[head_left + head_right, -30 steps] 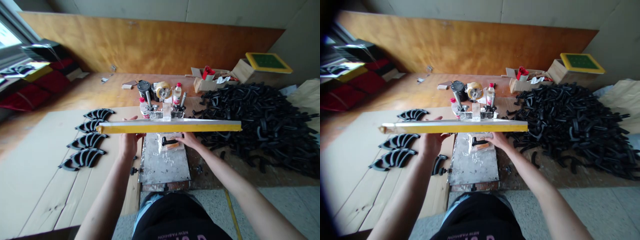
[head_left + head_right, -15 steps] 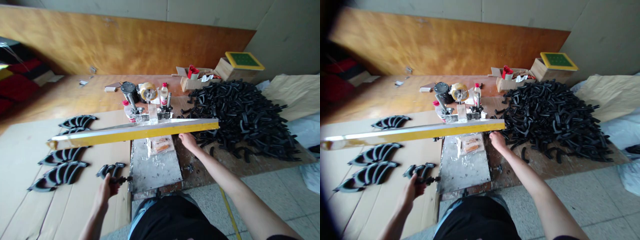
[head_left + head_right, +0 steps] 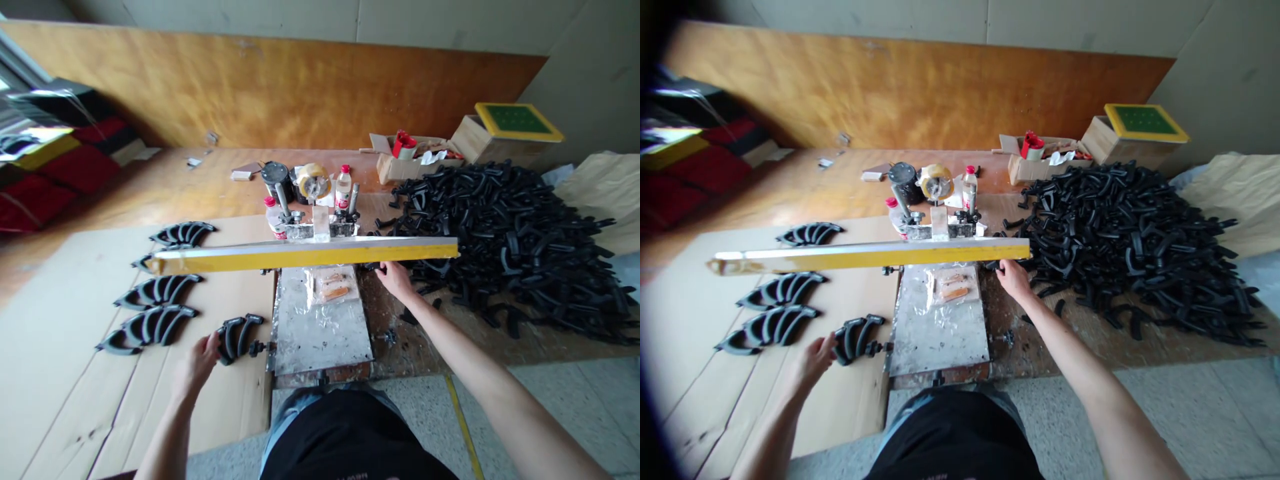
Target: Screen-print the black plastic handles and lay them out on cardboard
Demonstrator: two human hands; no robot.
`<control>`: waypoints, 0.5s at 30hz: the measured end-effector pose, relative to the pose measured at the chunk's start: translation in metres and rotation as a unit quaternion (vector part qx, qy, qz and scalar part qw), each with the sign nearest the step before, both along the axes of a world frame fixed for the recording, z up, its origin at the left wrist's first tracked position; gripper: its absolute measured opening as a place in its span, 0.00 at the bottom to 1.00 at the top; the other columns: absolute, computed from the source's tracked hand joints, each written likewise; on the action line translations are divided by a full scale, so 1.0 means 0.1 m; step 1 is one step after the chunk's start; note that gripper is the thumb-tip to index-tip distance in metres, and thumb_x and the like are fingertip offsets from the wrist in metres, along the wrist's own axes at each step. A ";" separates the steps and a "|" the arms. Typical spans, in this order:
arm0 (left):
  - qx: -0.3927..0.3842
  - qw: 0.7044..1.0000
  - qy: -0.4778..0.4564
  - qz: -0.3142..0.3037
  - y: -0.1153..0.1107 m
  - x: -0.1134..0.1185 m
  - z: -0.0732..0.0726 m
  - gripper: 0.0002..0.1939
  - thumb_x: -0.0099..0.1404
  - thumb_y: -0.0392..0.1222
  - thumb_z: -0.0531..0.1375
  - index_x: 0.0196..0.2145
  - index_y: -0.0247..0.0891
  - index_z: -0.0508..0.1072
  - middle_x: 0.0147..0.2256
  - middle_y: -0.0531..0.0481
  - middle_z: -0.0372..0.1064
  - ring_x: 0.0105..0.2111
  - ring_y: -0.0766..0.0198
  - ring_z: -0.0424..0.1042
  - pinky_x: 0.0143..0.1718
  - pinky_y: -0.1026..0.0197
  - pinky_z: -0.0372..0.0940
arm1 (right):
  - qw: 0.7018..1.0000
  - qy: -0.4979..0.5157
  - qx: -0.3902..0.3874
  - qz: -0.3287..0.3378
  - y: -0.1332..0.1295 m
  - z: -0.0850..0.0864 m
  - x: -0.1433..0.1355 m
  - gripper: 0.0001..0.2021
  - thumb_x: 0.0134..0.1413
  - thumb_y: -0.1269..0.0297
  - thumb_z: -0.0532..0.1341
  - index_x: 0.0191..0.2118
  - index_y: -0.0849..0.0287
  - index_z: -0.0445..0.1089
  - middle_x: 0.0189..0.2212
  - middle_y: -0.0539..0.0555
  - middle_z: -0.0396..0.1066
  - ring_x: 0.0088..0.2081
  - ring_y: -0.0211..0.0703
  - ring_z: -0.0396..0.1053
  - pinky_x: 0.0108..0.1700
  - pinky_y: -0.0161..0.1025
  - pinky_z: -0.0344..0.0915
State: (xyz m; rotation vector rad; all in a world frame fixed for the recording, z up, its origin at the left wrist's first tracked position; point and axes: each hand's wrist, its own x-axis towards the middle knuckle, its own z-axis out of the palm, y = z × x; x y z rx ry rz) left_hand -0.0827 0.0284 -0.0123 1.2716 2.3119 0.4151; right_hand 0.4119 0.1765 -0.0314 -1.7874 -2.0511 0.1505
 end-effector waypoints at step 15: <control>0.428 0.816 -0.387 0.030 0.97 1.52 1.59 0.18 0.64 0.54 0.56 0.34 0.35 0.73 0.24 0.54 0.67 0.19 0.72 0.64 0.22 0.69 0.62 | 0.935 0.142 0.028 0.323 -0.31 -0.13 -1.13 0.08 0.59 0.73 0.61 0.36 0.56 0.77 0.46 0.54 0.75 0.50 0.43 0.67 0.53 0.42 0.65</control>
